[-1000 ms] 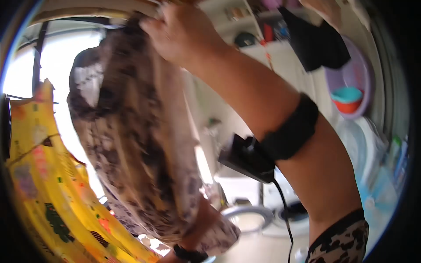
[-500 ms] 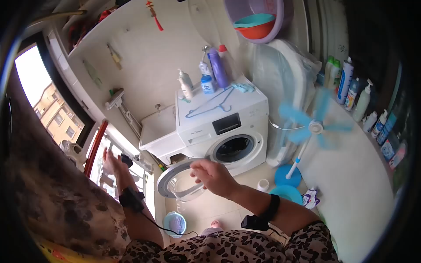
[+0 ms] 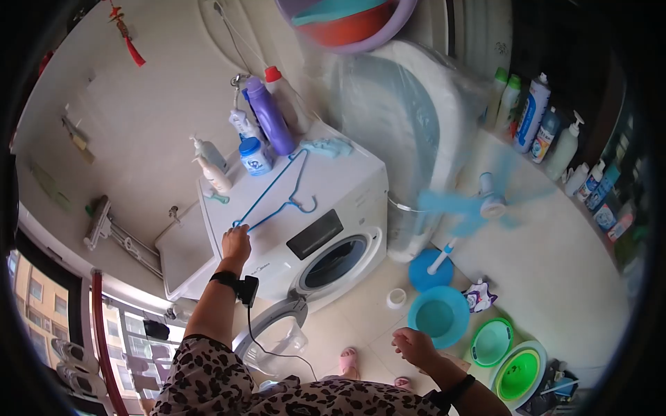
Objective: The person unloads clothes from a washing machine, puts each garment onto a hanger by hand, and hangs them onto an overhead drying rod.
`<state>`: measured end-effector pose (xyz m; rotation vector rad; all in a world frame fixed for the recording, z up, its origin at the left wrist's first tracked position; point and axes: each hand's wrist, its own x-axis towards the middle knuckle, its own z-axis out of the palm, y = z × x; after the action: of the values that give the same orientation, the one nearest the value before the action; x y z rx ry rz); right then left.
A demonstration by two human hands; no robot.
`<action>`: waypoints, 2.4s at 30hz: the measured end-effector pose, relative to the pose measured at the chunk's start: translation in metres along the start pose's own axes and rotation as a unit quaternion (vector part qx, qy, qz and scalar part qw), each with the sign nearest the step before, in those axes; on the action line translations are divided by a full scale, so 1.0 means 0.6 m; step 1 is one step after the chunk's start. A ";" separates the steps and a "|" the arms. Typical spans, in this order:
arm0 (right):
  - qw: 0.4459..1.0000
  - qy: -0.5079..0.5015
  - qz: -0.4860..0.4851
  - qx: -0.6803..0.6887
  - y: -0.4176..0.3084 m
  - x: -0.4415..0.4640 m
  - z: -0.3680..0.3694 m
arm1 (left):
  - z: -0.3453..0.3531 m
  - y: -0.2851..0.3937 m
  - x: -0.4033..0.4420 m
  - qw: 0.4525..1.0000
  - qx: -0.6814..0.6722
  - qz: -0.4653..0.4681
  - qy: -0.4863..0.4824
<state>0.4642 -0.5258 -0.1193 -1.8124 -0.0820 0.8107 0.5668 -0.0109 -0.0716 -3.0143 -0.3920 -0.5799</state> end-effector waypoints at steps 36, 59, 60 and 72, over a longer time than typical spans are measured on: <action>0.960 0.144 0.037 0.238 0.031 0.087 0.045 | 0.152 0.329 -0.427 0.735 -0.539 -0.035 -0.410; 0.920 0.164 0.099 -0.342 0.562 -0.165 0.086 | 0.834 0.227 -0.140 0.497 -0.794 -0.310 -0.162; 0.913 0.164 0.061 -0.370 0.555 -0.158 0.084 | 0.746 0.236 -0.152 0.470 -0.797 -0.349 -0.149; 0.921 0.239 0.285 0.112 0.435 -0.096 0.073 | 0.434 0.170 -0.313 0.482 -0.719 -0.397 -0.304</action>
<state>0.3118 -0.6197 -0.3226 -1.7776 0.8588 0.7057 0.5176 -0.1298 -0.3831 -4.1301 -2.6824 0.8826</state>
